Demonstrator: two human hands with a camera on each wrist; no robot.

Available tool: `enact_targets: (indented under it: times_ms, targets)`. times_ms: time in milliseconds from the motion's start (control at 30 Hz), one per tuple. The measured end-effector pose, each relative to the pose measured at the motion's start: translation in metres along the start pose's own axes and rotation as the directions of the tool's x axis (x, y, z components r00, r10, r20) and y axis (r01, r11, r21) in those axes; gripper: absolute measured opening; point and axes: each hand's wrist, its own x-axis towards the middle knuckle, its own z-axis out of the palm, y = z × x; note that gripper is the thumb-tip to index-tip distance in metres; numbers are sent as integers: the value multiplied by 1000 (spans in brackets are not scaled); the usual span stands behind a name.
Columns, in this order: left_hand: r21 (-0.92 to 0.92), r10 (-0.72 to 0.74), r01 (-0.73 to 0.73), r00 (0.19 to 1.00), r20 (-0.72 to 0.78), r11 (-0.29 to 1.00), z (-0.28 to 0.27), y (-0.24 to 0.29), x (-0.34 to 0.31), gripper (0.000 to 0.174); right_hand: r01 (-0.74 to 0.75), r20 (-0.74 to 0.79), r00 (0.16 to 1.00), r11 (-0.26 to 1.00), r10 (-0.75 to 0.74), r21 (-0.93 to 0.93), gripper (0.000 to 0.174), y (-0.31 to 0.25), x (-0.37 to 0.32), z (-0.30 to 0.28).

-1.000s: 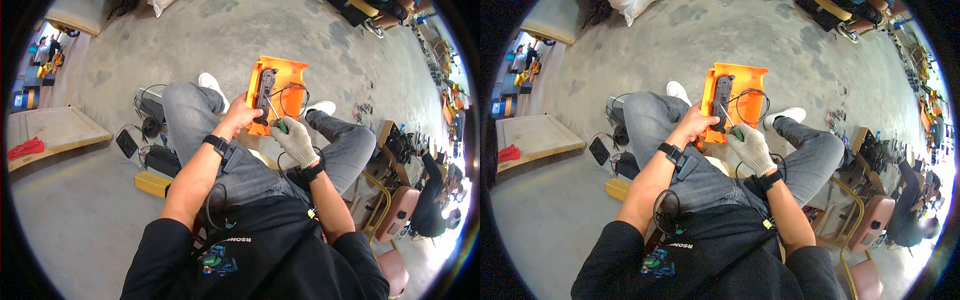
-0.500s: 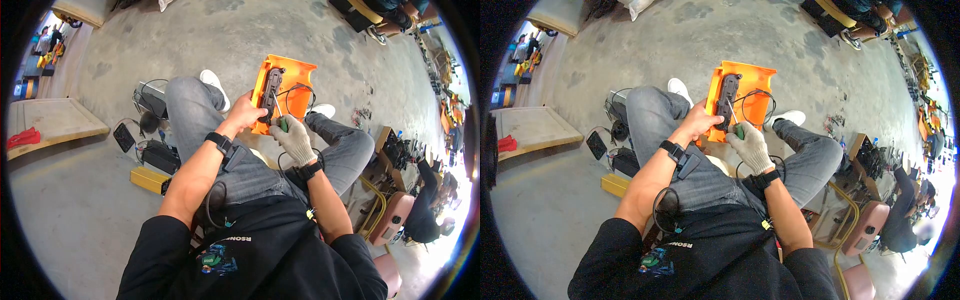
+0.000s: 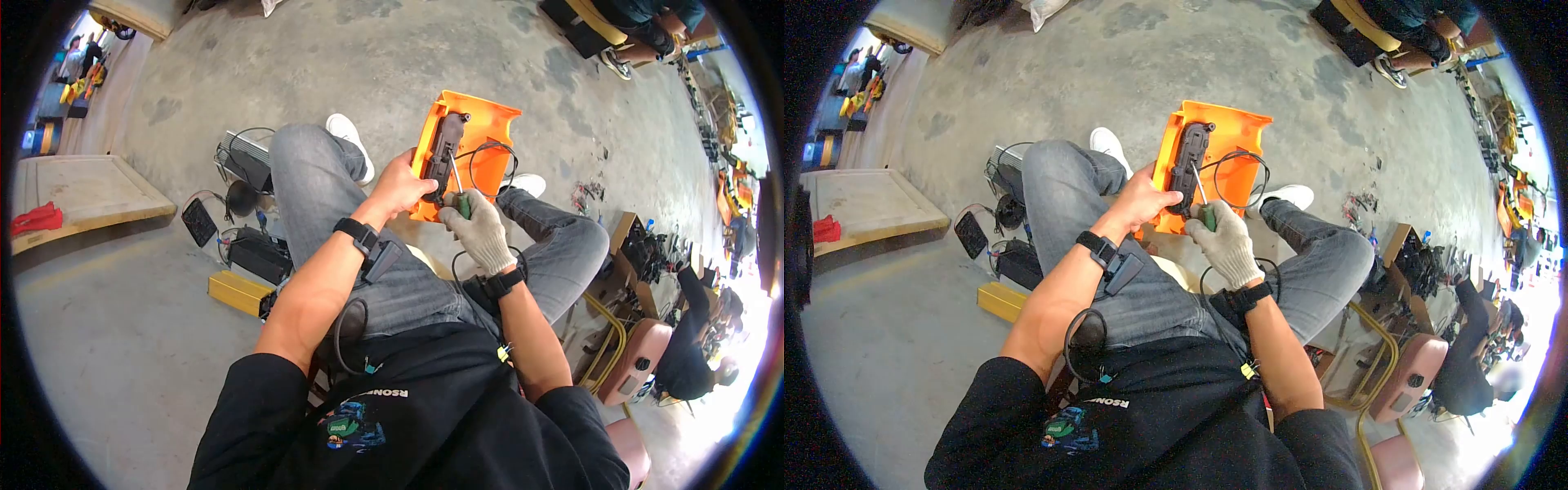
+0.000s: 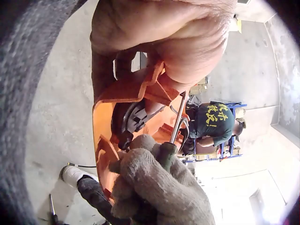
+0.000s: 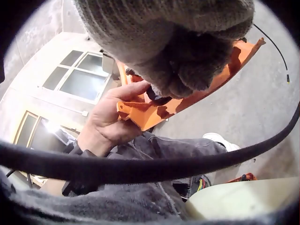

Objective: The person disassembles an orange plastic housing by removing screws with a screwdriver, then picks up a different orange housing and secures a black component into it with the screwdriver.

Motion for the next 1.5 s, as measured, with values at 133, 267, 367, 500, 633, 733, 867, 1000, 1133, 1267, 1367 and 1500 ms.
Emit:
enact_targets:
  times_ms: [133,267,367,500,633,733,867,1000,1133,1267,1367,1500]
  targets:
    - [-32,45,-45,999,-4,998,2,-4,2,47,-23,4,1000,1000,23,-13,33,-1,1,-2]
    - [-63,158,-159,987,-17,985,2,-28,14,50,-11,6,1000,1000,11,-26,34,-2,2,-1]
    - [-67,184,-184,983,-5,981,0,-24,12,51,-8,7,1000,999,9,-54,35,4,6,1]
    - [-28,216,-215,976,10,976,0,-24,13,51,-39,15,999,999,39,-6,35,-7,4,1]
    - [-6,181,-181,983,7,983,-1,-17,8,50,-48,-31,998,998,48,-28,38,-6,5,3]
    - [40,176,-176,984,0,984,-1,-10,5,48,-35,-84,996,995,26,-97,40,-1,7,6]
    - [21,80,-80,997,22,997,-2,-16,9,43,-101,-51,994,992,98,-70,42,-12,6,2]
    - [-41,74,-74,997,-1,996,1,-14,7,42,-90,-21,996,994,89,-56,43,-10,5,-3]
    - [-152,54,-59,998,-34,987,-1,-15,9,49,21,-60,998,999,-23,-25,36,0,-5,-8]
    - [-174,31,-36,999,-34,984,-2,-14,10,45,69,-262,964,995,-49,68,22,-6,-15,-17]
    - [-243,49,-48,999,-5,969,-5,-13,9,41,136,-530,846,984,-54,116,23,23,-1,-29]
    - [-341,28,-9,998,51,940,-10,-16,13,40,-76,-372,915,973,154,217,32,11,-9,-37]
